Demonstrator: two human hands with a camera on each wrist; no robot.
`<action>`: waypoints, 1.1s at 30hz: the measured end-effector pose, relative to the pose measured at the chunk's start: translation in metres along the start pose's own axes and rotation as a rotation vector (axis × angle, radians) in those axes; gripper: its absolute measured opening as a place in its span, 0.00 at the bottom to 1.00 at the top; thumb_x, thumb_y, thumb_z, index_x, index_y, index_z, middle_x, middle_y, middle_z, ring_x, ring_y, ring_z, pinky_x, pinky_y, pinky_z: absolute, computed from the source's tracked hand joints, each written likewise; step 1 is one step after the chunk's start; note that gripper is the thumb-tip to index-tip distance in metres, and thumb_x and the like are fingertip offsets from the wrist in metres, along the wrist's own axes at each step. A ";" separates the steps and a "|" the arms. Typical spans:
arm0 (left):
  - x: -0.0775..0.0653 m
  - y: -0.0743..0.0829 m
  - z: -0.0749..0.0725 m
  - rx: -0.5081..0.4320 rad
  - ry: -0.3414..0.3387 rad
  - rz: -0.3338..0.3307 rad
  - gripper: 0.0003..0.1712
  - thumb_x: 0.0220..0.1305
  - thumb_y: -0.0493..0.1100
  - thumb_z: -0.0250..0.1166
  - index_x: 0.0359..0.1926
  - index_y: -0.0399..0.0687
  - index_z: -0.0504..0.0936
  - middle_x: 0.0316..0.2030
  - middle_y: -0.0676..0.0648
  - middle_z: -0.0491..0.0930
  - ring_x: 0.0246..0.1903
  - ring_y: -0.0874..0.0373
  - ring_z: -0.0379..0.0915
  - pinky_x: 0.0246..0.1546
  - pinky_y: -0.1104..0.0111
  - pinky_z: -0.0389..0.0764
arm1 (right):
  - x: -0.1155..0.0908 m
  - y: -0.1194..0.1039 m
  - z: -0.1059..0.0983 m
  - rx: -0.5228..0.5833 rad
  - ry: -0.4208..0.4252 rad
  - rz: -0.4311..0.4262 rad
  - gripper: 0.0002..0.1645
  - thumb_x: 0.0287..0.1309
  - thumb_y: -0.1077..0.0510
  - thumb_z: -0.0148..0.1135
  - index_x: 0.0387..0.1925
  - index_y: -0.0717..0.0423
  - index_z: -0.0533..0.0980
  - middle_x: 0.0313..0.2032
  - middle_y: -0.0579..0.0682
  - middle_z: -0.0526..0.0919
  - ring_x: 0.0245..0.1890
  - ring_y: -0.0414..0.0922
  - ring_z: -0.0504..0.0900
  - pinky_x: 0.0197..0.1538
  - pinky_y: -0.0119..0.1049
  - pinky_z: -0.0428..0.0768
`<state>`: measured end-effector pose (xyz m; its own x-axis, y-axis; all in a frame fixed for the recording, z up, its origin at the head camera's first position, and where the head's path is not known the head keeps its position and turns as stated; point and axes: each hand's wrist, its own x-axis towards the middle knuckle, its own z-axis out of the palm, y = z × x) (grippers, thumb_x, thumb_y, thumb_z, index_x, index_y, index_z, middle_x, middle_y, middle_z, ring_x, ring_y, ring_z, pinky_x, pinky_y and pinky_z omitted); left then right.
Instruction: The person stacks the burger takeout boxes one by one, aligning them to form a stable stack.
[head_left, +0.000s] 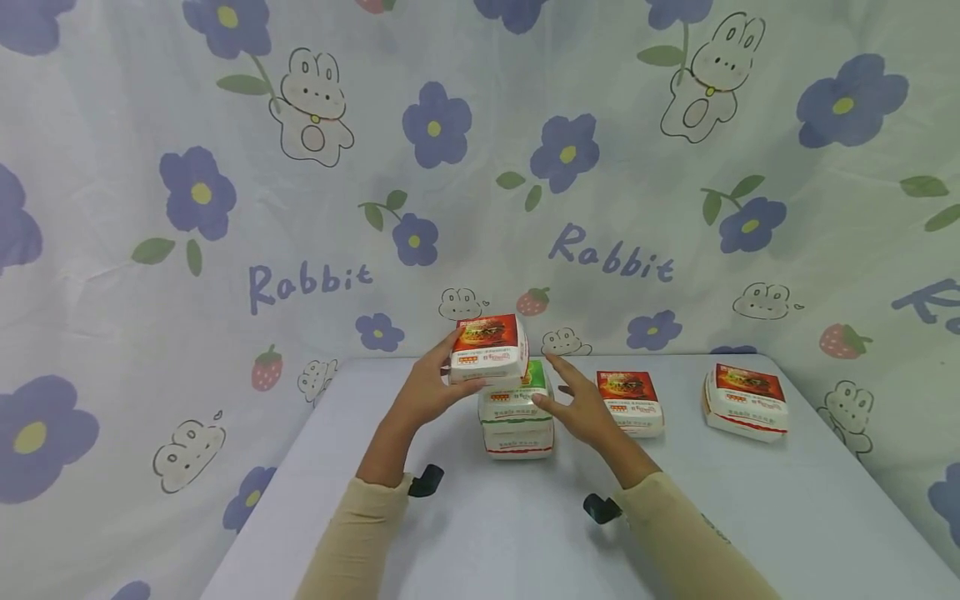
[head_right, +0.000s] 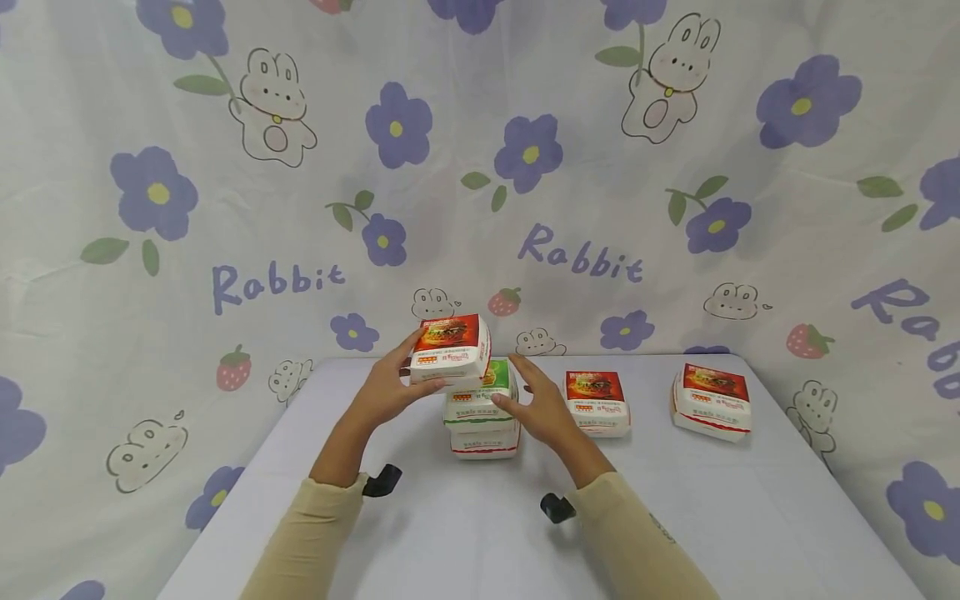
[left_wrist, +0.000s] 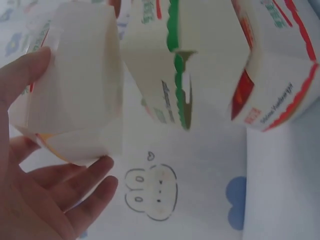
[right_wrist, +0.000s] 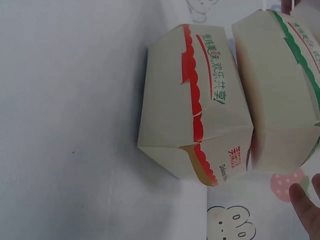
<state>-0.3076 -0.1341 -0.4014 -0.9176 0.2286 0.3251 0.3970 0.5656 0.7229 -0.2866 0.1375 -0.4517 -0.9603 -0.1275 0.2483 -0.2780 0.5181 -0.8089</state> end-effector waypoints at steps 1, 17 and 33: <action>0.001 0.002 0.001 -0.005 -0.002 0.009 0.61 0.42 0.73 0.72 0.75 0.72 0.52 0.67 0.53 0.66 0.56 0.50 0.71 0.45 0.51 0.81 | 0.000 -0.001 0.000 -0.002 0.001 -0.006 0.50 0.54 0.38 0.69 0.74 0.29 0.54 0.74 0.45 0.55 0.71 0.54 0.57 0.62 0.56 0.70; 0.004 0.014 0.017 0.062 -0.037 0.033 0.62 0.44 0.75 0.69 0.76 0.67 0.52 0.67 0.50 0.65 0.57 0.50 0.70 0.49 0.49 0.79 | -0.002 -0.005 -0.004 -0.017 0.016 0.000 0.48 0.56 0.33 0.64 0.73 0.21 0.52 0.73 0.52 0.56 0.62 0.64 0.69 0.53 0.65 0.73; 0.002 0.016 0.026 -0.053 -0.061 0.066 0.65 0.42 0.66 0.77 0.76 0.72 0.47 0.61 0.56 0.70 0.54 0.54 0.72 0.45 0.55 0.81 | -0.003 0.000 -0.004 0.040 0.078 -0.034 0.45 0.56 0.29 0.60 0.73 0.22 0.53 0.71 0.48 0.60 0.63 0.61 0.70 0.54 0.60 0.76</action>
<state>-0.3036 -0.1038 -0.4054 -0.8882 0.3125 0.3369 0.4557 0.5055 0.7326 -0.2841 0.1412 -0.4508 -0.9459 -0.0773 0.3150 -0.3123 0.4800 -0.8198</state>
